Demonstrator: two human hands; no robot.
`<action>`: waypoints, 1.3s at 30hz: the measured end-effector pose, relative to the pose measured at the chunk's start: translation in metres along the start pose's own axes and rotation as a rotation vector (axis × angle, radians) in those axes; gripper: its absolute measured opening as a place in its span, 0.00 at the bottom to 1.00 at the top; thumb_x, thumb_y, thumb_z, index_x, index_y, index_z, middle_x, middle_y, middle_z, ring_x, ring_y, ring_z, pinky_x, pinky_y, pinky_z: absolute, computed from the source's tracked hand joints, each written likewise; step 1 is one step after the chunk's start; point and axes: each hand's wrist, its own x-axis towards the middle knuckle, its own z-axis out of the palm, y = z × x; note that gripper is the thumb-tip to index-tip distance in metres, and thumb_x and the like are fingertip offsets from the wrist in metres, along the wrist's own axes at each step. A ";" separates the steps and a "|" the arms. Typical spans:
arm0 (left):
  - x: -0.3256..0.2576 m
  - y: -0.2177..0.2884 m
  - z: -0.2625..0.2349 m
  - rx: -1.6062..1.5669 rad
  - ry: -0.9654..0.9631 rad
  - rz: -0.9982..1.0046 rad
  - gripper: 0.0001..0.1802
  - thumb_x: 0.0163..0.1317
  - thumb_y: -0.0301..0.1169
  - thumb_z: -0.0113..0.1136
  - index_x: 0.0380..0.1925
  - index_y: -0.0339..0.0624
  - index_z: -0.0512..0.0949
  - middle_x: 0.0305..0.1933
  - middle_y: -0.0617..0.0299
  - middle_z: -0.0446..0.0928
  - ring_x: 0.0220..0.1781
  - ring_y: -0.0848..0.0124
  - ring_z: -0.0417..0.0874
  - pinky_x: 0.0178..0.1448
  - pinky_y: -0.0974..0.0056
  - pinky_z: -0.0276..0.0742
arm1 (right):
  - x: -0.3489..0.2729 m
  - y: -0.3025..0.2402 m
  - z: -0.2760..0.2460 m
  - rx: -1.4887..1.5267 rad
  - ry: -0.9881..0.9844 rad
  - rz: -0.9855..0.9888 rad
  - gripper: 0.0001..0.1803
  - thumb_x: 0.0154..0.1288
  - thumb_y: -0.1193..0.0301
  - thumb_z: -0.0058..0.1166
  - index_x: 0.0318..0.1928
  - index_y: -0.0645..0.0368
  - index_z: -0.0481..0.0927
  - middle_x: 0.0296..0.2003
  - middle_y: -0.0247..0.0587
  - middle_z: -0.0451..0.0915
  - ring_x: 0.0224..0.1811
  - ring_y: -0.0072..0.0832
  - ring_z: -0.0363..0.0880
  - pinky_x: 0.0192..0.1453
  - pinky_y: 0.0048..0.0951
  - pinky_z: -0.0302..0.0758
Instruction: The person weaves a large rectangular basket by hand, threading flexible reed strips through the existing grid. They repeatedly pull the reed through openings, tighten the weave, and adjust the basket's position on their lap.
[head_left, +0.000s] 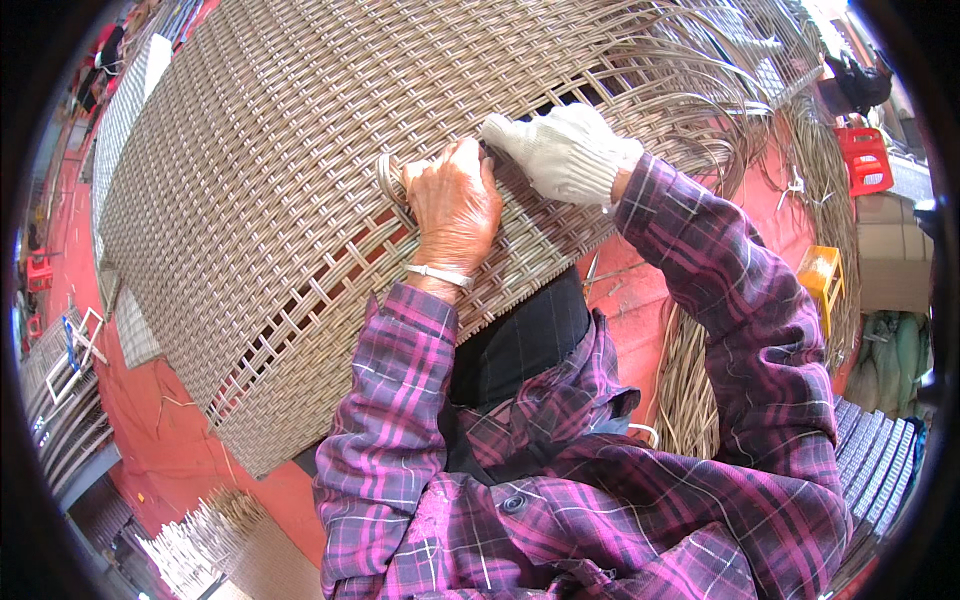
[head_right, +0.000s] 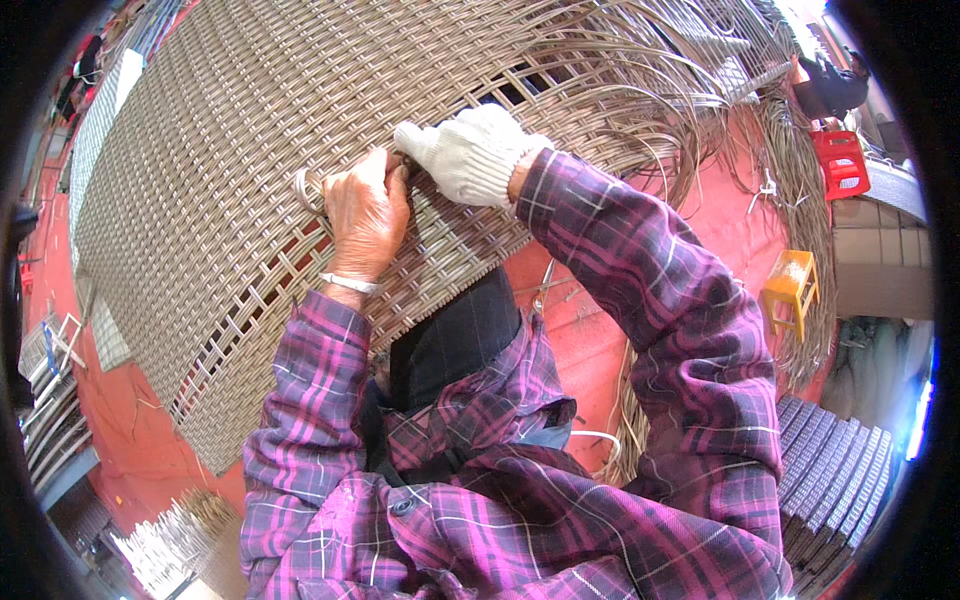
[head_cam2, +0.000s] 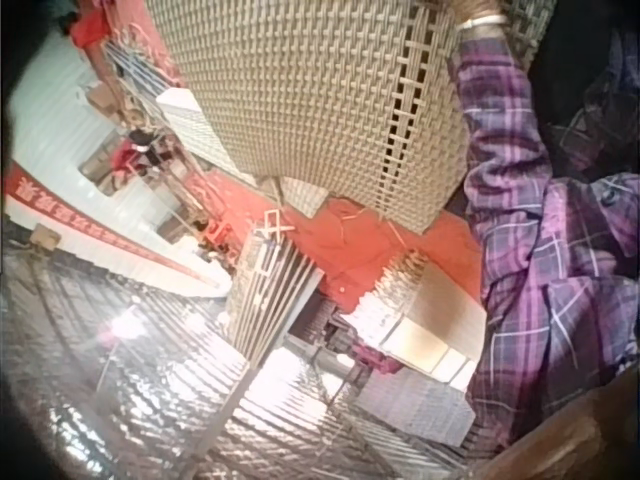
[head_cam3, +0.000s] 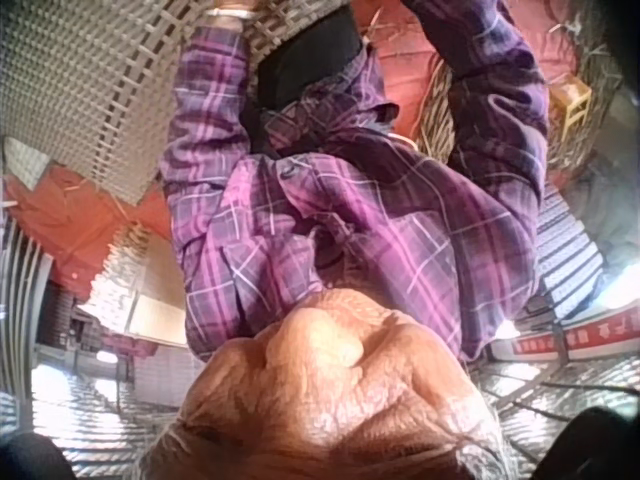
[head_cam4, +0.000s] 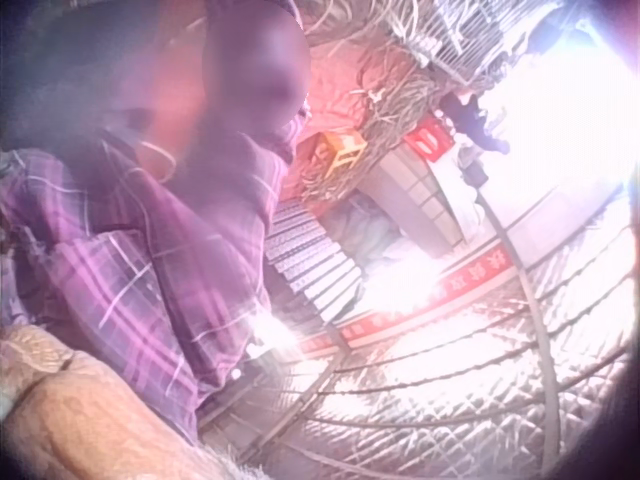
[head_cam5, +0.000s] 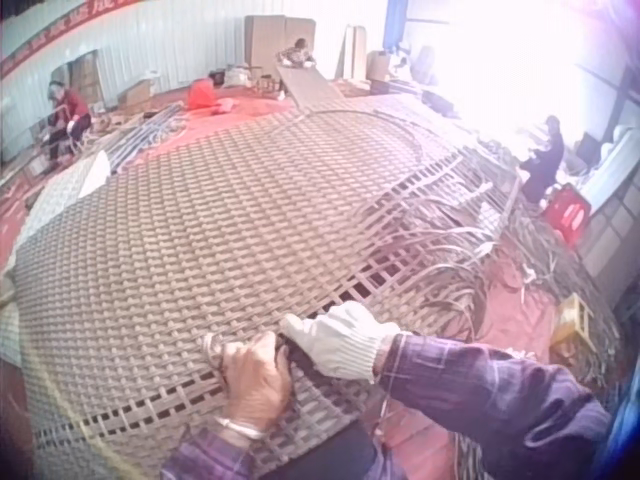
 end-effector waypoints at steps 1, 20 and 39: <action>-0.001 0.001 0.000 -0.009 -0.036 -0.027 0.05 0.60 0.30 0.60 0.31 0.42 0.78 0.29 0.52 0.81 0.32 0.48 0.82 0.41 0.48 0.71 | 0.002 0.000 0.000 0.012 -0.023 0.008 0.24 0.56 0.73 0.55 0.55 0.50 0.69 0.21 0.49 0.80 0.24 0.49 0.82 0.27 0.47 0.75; -0.004 0.014 0.014 0.082 0.065 -0.085 0.03 0.59 0.28 0.62 0.30 0.43 0.79 0.30 0.56 0.81 0.34 0.51 0.82 0.40 0.50 0.69 | 0.001 0.017 0.029 0.693 0.312 0.189 0.12 0.56 0.68 0.64 0.42 0.55 0.81 0.29 0.42 0.83 0.33 0.38 0.83 0.39 0.36 0.78; 0.078 0.048 -0.017 0.195 -0.181 0.341 0.11 0.66 0.35 0.56 0.42 0.44 0.84 0.39 0.58 0.83 0.35 0.56 0.84 0.42 0.57 0.78 | -0.050 0.100 -0.002 1.311 0.592 0.238 0.04 0.65 0.80 0.57 0.39 0.60 0.82 0.27 0.22 0.75 0.27 0.10 0.64 0.31 0.16 0.65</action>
